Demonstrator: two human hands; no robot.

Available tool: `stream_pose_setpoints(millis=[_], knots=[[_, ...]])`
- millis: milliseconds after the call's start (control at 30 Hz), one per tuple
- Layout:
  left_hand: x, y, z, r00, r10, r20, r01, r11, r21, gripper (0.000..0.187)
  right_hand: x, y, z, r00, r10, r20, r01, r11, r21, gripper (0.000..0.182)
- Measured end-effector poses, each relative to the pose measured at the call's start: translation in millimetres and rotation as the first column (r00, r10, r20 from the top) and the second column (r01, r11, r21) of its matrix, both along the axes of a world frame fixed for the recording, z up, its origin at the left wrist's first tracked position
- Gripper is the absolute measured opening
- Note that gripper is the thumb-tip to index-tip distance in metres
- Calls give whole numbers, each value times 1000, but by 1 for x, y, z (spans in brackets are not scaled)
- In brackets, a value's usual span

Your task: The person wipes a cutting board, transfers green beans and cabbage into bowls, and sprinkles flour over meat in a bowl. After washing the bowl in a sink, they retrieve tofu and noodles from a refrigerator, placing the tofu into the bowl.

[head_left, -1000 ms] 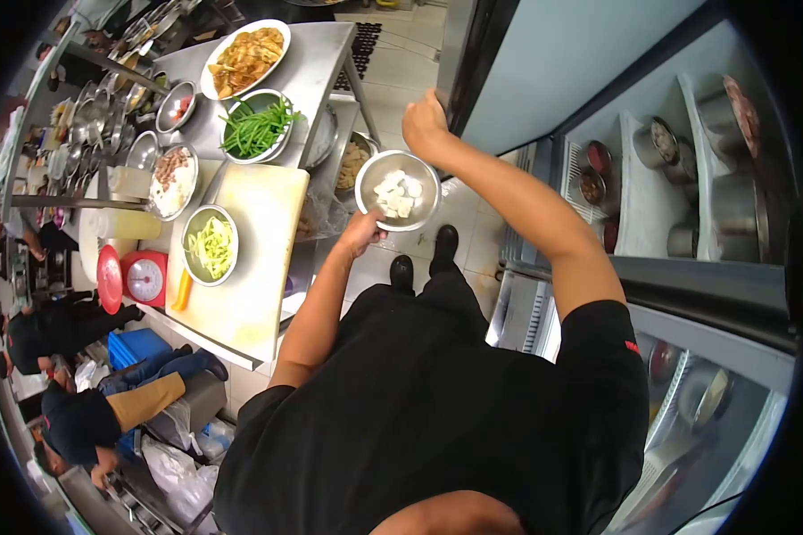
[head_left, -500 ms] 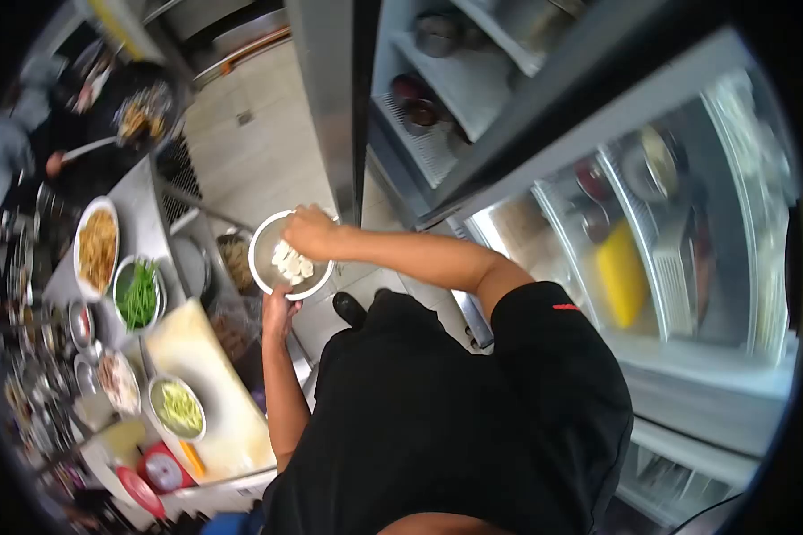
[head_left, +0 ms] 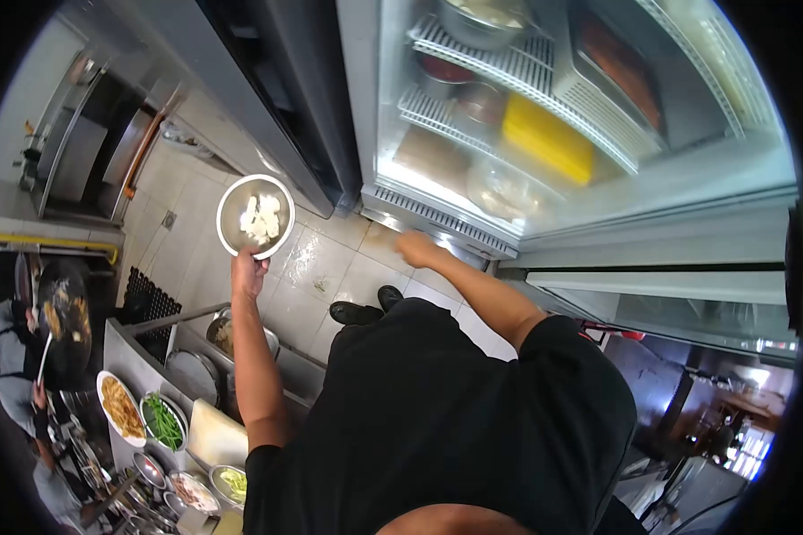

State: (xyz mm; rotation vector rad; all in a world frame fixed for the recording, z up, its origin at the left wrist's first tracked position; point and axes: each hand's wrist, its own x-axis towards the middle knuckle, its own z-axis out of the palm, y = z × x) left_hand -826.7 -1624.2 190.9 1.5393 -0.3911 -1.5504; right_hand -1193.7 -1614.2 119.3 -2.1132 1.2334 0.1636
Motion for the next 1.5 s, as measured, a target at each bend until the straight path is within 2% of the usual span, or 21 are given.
stream_pose_setpoints(millis=[67,133,267,400,567,667,733,800,900,933,1000,1067,1100,1133,1167,1233,1267,1300,1333,1400,1500], knots=[[-11,-21,2,1000,-9,-23,9,1000,-28,16,-55,27,-54,988,17,-156,-1,995,100,11],[-21,-36,8,1000,-6,-27,5,999,-38,16,-80,46,-60,958,-38,-284,93,978,185,14],[-24,-42,3,1000,-19,4,19,1000,-2,17,-88,58,-69,963,-122,-239,178,958,225,16],[-30,-32,12,998,-37,50,39,998,-44,19,-49,23,-52,957,-223,-185,235,971,49,19],[-40,12,-5,999,4,-42,-2,999,42,19,22,-48,-20,999,22,-24,-29,919,-392,19],[-50,54,-19,992,81,-95,-73,993,88,17,60,-100,-12,985,167,-46,-144,639,-756,24],[-49,78,-31,986,106,-127,-90,988,125,17,77,-129,20,926,244,-287,-371,459,-807,29],[-49,103,-45,979,50,-196,-22,989,145,16,90,-143,57,828,159,-538,-552,398,-732,35],[-49,130,-65,983,37,-178,-3,983,184,16,105,-157,80,667,-60,-743,-615,519,-594,35],[-51,138,-71,981,48,-189,-14,985,174,16,105,-168,74,660,-59,-749,-628,504,-592,35],[-51,154,-79,982,49,-183,-8,976,218,18,117,-203,38,482,89,-872,-643,712,-283,34],[-53,164,-85,985,-22,-168,44,991,129,23,120,-241,-32,523,8,-852,-603,711,-363,33],[-56,168,-84,989,12,-145,14,984,176,26,105,-294,-168,890,-278,-363,-242,386,-890,40],[-72,167,-62,986,161,-42,-144,952,269,27,104,-312,-162,855,-190,-482,-224,704,-674,46],[-72,175,-69,982,176,-73,-162,973,163,27,95,-290,-110,869,-169,-466,-248,666,-704,40],[-68,182,-64,995,90,-45,-85,991,106,23,115,-277,-5,544,78,-836,-656,660,-365,33],[-72,182,-54,987,160,-17,-157,980,120,22,124,-269,17,442,54,-896,-736,593,-327,36],[-75,184,-46,980,197,-16,-195,979,61,23,136,-261,45,352,101,-931,-750,625,-216,36],[-75,186,-36,982,188,21,-189,979,76,23,140,-296,10,378,14,-926,-713,643,-282,37],[-84,211,-19,978,206,42,-208,978,33,24,139,-266,57,332,-79,-940,-675,675,-296,39],[-99,237,-11,961,271,55,-272,962,10,24,151,-262,70,236,-5,-972,-682,712,-169,40]])
